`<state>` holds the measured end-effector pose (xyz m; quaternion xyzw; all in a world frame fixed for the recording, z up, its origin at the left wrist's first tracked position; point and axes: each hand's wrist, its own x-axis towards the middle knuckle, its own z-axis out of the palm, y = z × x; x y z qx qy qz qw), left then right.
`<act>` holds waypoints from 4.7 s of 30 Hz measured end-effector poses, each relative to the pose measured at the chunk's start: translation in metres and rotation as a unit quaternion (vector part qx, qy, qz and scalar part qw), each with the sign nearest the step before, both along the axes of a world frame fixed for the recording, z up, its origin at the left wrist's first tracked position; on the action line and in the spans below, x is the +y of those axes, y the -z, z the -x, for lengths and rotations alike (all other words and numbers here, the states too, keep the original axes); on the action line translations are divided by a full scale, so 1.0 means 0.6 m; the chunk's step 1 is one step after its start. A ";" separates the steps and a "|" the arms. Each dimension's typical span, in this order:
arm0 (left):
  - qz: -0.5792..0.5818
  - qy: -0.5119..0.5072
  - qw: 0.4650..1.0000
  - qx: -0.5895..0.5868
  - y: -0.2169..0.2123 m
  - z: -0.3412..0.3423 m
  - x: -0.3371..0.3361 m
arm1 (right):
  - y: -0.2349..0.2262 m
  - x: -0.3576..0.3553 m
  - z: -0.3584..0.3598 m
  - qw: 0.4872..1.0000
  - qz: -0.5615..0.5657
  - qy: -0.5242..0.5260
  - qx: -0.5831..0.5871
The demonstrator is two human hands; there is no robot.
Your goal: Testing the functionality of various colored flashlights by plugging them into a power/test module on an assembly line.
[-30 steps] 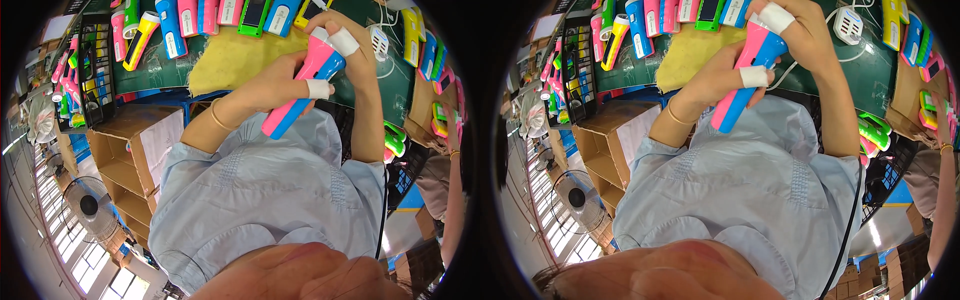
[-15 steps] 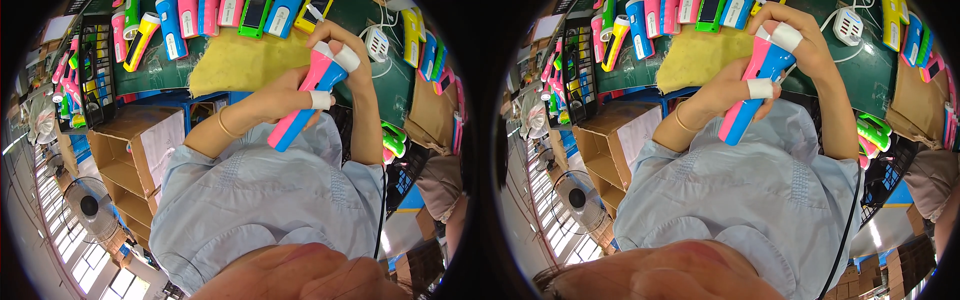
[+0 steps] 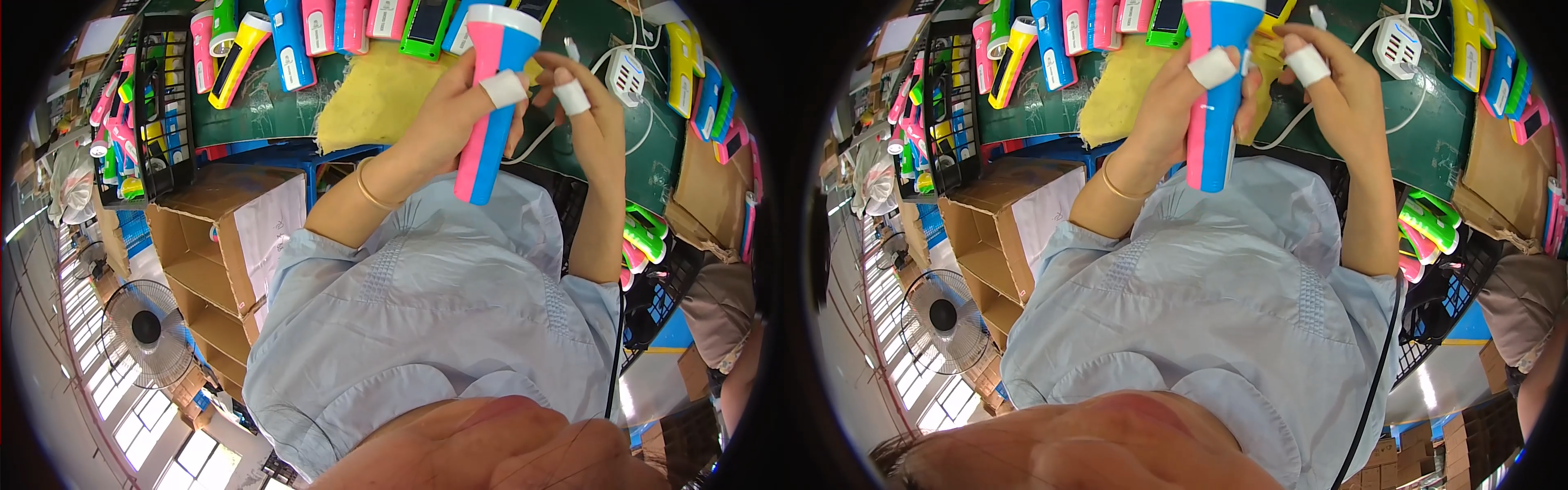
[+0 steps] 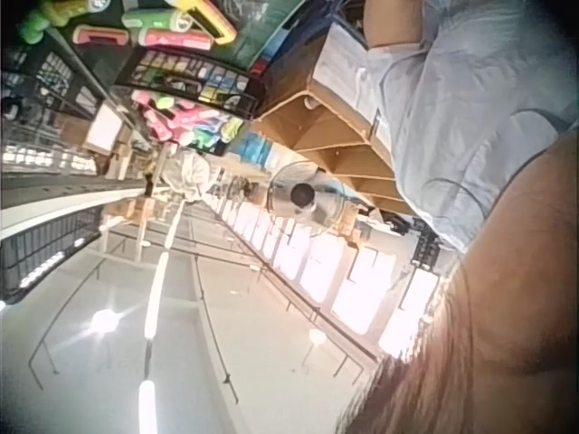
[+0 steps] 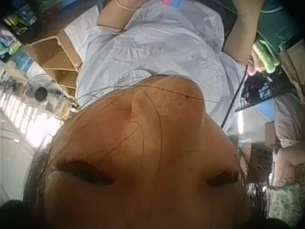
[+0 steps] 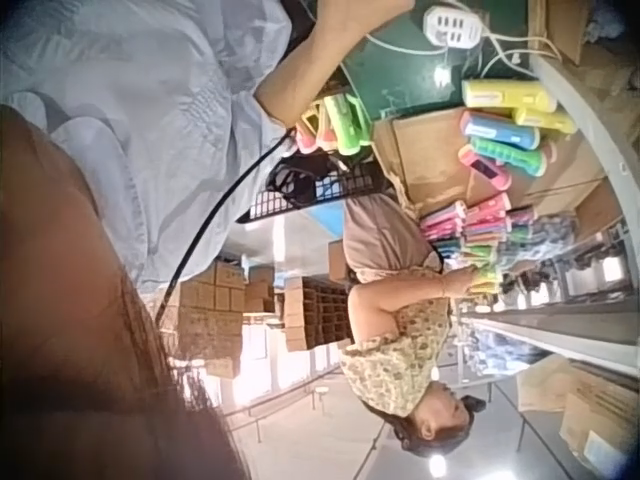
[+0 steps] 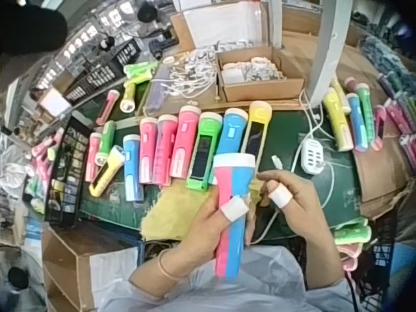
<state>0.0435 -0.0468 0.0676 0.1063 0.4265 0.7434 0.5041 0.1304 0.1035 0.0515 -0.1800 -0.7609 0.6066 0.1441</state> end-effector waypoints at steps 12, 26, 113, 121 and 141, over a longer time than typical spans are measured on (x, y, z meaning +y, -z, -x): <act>-0.146 -0.200 0.968 -0.036 0.026 0.025 0.034 | -0.007 -0.084 -0.020 0.944 -0.314 0.102 0.030; -0.118 -0.156 0.981 0.020 0.019 0.044 0.059 | 0.022 -0.048 0.019 0.971 0.228 -0.078 0.007; 0.041 -0.075 0.971 0.225 -0.003 0.081 0.055 | -0.029 -0.025 0.047 0.920 -0.358 0.024 0.160; -0.136 -0.062 0.950 0.274 -0.010 0.098 0.029 | -0.065 -0.054 -0.019 0.975 -0.097 -0.188 0.066; -0.104 -0.005 0.694 0.712 0.031 0.013 -0.047 | 0.019 -0.023 -0.028 0.975 -0.195 -0.094 0.058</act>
